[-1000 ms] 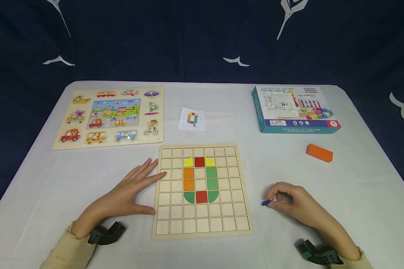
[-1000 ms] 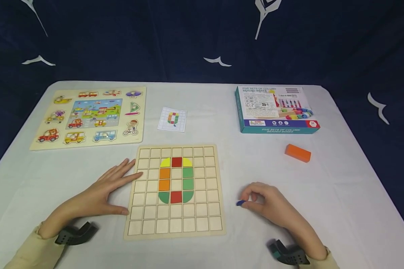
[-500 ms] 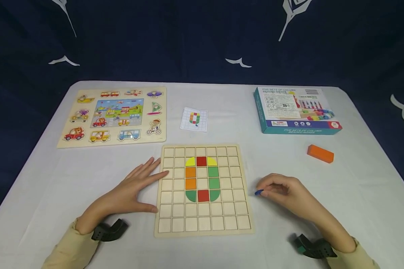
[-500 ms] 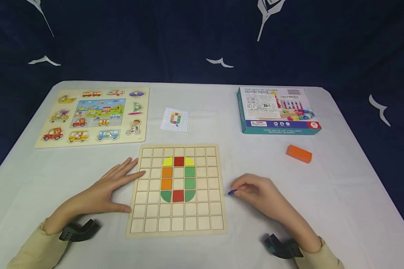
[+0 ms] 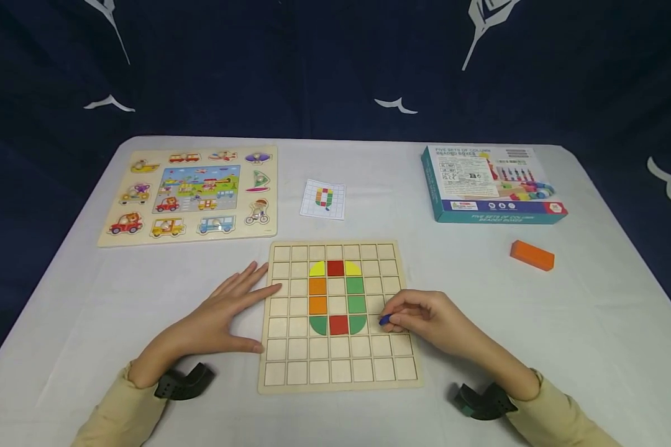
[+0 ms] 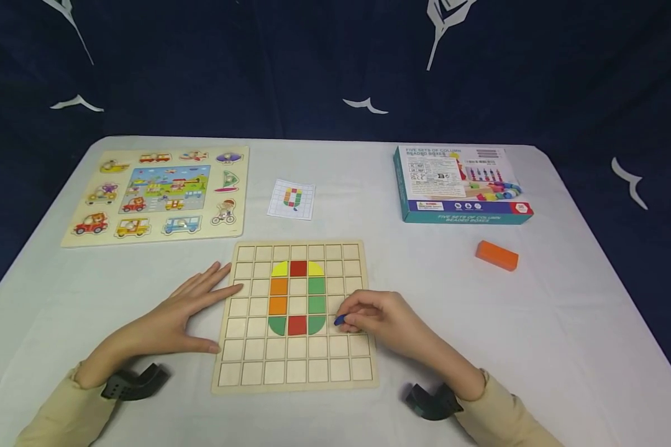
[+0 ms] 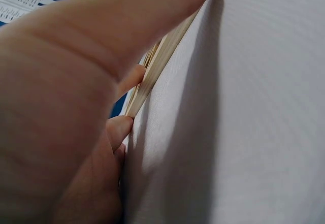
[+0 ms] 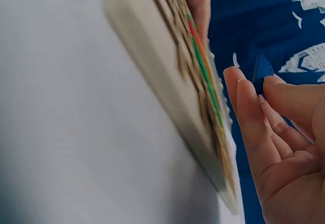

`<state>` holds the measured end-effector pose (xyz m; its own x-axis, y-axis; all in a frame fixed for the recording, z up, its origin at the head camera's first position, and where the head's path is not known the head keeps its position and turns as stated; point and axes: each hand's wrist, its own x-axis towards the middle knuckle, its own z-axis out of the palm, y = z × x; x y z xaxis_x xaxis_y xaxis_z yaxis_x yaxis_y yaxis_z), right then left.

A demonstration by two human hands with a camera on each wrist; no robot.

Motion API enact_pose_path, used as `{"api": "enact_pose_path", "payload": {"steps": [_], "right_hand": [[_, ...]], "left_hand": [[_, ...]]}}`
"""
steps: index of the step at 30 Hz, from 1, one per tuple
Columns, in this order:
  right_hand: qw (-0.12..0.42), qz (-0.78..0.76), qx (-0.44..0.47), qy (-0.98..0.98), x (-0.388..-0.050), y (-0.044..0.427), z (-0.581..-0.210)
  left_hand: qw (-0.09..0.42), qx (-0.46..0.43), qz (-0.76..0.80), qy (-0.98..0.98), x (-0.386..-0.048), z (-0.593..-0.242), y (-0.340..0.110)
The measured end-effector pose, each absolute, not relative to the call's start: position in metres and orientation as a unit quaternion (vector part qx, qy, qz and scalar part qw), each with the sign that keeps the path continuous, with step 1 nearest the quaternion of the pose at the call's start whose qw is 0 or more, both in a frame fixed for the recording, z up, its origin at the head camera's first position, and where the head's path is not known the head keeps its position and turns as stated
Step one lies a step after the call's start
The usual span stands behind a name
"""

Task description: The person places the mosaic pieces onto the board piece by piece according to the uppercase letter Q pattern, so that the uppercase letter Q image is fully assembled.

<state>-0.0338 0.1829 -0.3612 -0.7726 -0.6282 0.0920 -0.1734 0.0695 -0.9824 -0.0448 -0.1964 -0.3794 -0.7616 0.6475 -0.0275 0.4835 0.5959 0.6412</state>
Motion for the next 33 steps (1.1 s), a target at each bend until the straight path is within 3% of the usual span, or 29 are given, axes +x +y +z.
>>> {"api": "enact_pose_path", "payload": {"steps": [8, 23, 33], "right_hand": [[0.208, -0.635, -0.29, 0.685, -0.03, 0.176, -0.369], [0.192, -0.626, -0.267, 0.707, -0.027, 0.17, -0.373], [0.173, -0.63, -0.307, 0.692, -0.027, 0.166, -0.378]], "left_hand": [[0.133, 0.314, 0.313, 0.886, -0.045, -0.38, -0.196], [0.133, 0.317, 0.313, 0.885, -0.045, -0.38, -0.197], [0.131, 0.32, 0.309, 0.886, -0.045, -0.38, -0.197]]}}
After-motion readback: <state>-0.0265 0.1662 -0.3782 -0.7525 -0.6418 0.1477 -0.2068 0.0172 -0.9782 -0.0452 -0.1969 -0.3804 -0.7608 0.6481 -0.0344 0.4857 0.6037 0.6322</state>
